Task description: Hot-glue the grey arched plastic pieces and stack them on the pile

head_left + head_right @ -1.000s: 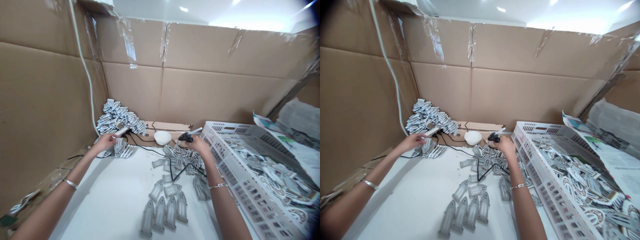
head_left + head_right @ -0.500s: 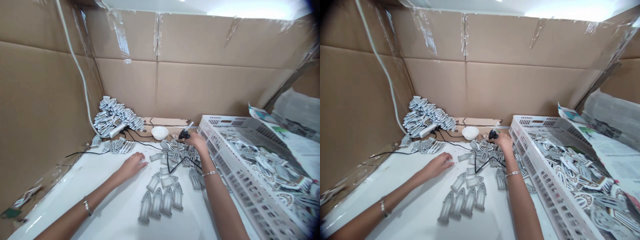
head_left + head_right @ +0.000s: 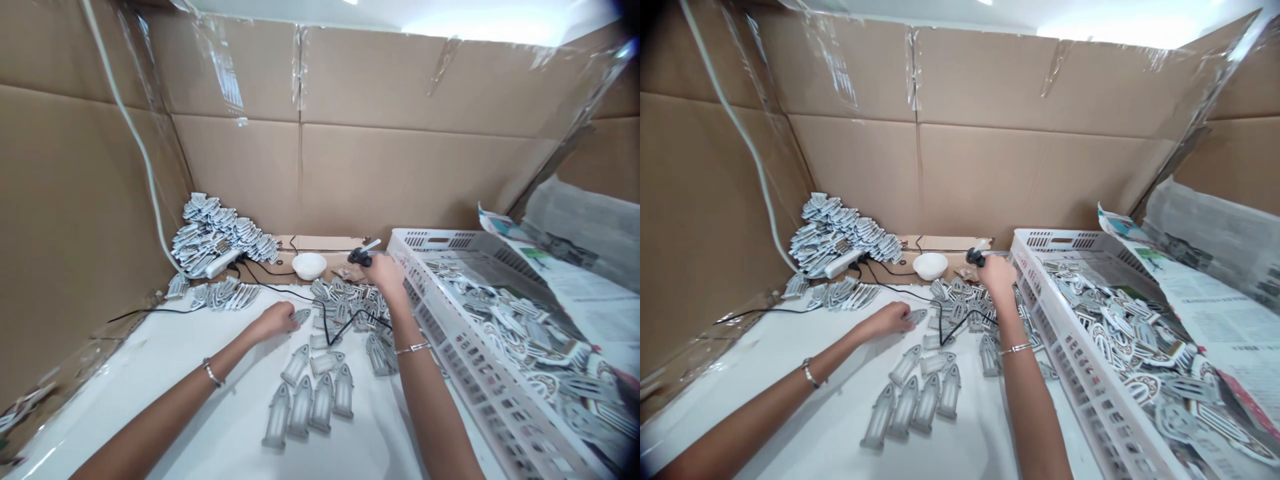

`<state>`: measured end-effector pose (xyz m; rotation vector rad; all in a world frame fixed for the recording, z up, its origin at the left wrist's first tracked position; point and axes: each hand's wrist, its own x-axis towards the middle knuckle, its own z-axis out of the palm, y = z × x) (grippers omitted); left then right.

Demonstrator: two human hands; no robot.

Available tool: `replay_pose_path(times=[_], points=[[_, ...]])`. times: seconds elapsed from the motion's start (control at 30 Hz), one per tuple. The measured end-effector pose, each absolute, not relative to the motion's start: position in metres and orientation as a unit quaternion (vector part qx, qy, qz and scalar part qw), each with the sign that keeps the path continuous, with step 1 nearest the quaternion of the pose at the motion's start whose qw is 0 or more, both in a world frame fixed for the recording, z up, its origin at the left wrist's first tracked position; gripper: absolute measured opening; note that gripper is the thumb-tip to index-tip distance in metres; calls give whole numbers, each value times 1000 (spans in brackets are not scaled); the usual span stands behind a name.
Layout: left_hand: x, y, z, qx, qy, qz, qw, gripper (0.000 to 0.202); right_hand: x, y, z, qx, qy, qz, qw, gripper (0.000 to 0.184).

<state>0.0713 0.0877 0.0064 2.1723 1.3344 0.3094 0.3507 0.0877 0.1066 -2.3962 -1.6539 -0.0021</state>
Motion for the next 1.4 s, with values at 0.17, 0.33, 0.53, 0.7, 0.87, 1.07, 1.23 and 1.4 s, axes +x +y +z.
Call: replay_pose_path(times=[0.17,0.33,0.53,0.7,0.87,1.07,1.23,1.4], points=[[57,92,44,782,456,179,386,47,326,75,124,-758,-605,-28,240,35],[66,93,107,642,380,421,516,42,303,61,141,-617,-672,20,408,25],[73,87,135,597,340,521,507,49,289,50,146,-502,-743,-6,443,5],[68,86,137,594,341,518,512,50,286,52,141,-473,-776,-21,418,8],[67,86,136,596,335,519,513,48,284,55,138,-478,-774,-41,413,9],[70,86,133,610,334,515,500,47,284,57,132,-492,-767,-91,402,10],[70,88,132,617,340,518,485,43,281,58,128,-495,-762,-128,398,15],[69,91,128,604,358,512,494,42,287,64,130,-540,-736,-85,399,19]])
